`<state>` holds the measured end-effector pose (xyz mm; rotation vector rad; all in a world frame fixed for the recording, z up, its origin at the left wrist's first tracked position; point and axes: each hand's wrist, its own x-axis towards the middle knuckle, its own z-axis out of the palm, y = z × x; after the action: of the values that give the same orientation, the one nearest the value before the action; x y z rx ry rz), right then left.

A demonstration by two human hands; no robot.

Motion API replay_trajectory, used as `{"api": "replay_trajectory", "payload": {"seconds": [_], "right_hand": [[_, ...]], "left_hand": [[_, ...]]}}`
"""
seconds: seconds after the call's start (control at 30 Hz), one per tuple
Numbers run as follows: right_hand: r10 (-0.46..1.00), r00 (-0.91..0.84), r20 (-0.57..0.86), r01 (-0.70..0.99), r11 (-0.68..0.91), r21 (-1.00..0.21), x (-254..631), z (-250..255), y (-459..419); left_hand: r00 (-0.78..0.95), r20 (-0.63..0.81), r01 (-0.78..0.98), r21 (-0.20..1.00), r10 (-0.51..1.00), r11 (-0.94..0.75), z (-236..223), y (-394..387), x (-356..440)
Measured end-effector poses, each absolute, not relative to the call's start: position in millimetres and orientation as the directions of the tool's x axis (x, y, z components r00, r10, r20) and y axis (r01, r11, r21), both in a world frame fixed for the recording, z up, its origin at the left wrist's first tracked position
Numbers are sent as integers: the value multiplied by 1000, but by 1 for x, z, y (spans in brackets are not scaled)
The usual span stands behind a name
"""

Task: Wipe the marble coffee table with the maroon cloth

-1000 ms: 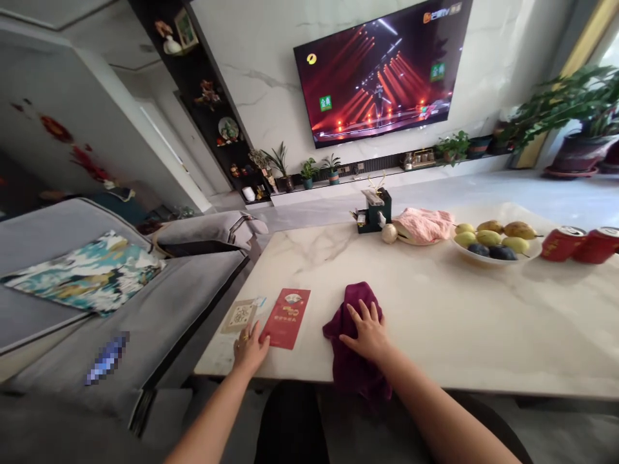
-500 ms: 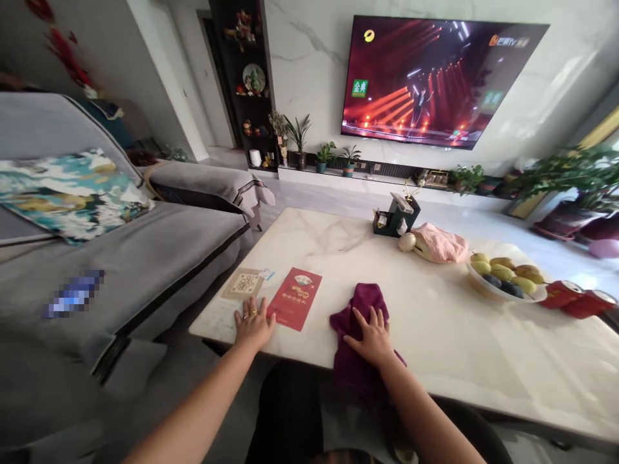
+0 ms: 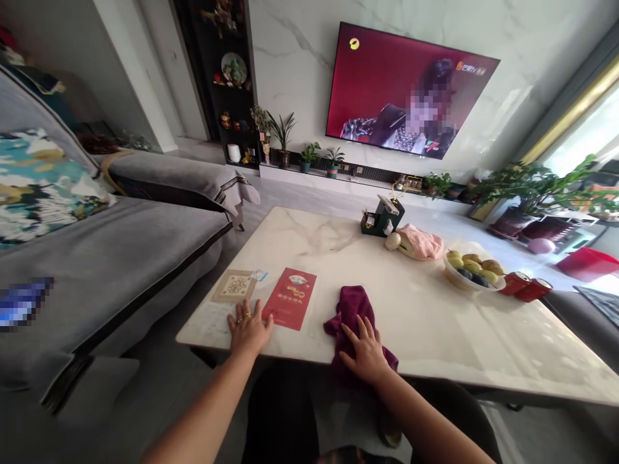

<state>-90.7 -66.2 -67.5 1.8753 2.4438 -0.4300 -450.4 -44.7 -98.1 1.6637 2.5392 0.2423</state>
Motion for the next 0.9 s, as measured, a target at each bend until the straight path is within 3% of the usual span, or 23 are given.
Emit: {"api": "replay_trajectory", "payload": {"seconds": [0.13,0.43,0.63,0.8,0.9], "right_hand": [[965,-184,-187,966,142,-216,-107,-63,-63],[956,-236,-172,939,179,-293,-152,-57,-38],[898,-411,-155,868,334,-368,-194,-58,-33],[744,-663,-88,704,578,-413,-235,-62,-34],[689,-719,-87,657,634,-407,-245,-61,-35]], "left_hand": [[-398,7,900,194,917,389,-97,-44,-450],[-394,32,904,196,918,381,-102,-42,-452],[-392,36,908,174,919,381,-103,-40,-454],[-383,49,916,147,922,373,-101,-40,-455],[-384,55,918,128,922,375,-99,-39,-455]]}}
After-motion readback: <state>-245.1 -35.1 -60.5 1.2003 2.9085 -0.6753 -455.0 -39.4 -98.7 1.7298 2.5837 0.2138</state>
